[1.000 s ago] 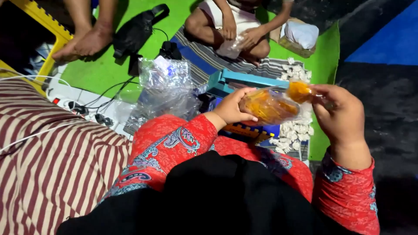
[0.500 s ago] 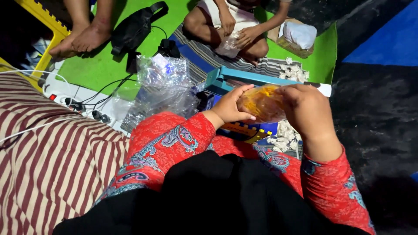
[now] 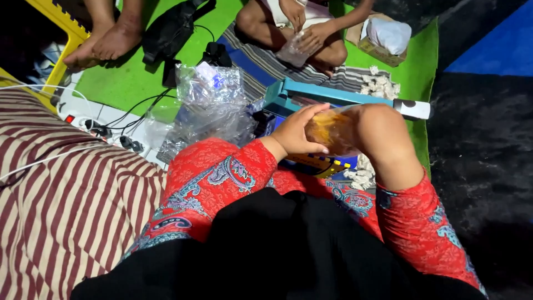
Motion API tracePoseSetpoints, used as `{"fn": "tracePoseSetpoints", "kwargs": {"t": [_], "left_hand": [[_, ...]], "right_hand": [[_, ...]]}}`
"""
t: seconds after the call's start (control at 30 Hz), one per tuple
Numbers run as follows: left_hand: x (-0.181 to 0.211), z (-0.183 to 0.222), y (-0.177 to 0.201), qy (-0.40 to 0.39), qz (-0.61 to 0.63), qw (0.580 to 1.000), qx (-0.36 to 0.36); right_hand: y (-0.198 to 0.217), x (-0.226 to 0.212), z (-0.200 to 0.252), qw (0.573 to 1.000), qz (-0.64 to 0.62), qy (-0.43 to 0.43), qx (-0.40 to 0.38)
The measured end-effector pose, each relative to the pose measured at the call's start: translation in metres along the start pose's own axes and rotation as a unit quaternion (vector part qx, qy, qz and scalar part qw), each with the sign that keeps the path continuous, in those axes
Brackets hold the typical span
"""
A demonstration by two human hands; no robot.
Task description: Manually filling plastic bags with yellow snacks and sealing them using an impulse sealer.
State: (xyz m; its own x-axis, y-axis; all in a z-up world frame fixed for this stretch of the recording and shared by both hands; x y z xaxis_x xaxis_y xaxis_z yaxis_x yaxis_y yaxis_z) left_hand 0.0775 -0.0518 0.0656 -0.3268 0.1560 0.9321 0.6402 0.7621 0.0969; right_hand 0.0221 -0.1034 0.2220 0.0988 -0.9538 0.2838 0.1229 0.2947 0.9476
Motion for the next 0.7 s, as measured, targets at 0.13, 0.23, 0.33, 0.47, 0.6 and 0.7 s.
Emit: {"fn": "tracePoseSetpoints", "kwargs": {"t": [0.13,0.23,0.33,0.47,0.6,0.7], "left_hand": [[0.001,-0.01,-0.001,-0.007,0.009,1.0,-0.005],[0.0,-0.006,0.0,-0.011,0.013,1.0,0.02],[0.006,-0.007,0.0,-0.031,0.009,0.999,0.034],[-0.01,-0.013,-0.006,-0.024,-0.018,0.999,0.038],[-0.01,-0.018,-0.005,-0.036,-0.028,0.998,0.038],[0.001,-0.018,-0.001,-0.044,-0.029,0.998,0.032]], "right_hand": [[-0.01,-0.008,-0.004,0.998,-0.062,0.008,-0.004],[-0.034,-0.001,-0.01,0.987,-0.161,0.022,-0.013],[-0.06,0.004,-0.021,0.991,-0.117,0.033,-0.058],[-0.041,-0.006,-0.015,0.99,-0.111,0.015,-0.091],[-0.01,-0.016,-0.009,0.989,-0.095,-0.012,-0.113],[-0.029,-0.002,-0.016,0.989,-0.092,0.003,-0.117]]}}
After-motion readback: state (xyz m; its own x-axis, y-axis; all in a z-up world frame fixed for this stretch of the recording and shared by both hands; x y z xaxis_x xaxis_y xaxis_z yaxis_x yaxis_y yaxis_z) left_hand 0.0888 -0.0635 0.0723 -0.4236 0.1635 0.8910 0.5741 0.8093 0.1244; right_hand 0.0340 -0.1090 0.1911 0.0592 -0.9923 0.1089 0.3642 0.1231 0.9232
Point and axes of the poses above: each hand's wrist, its own z-axis away from the middle knuckle, its own y-axis out of the back of the hand, x = y × z, the point moved 10 cm from there along -z, towards the middle knuckle, and after that the axes turned 11 degrees about y, right-handed, at the moved point
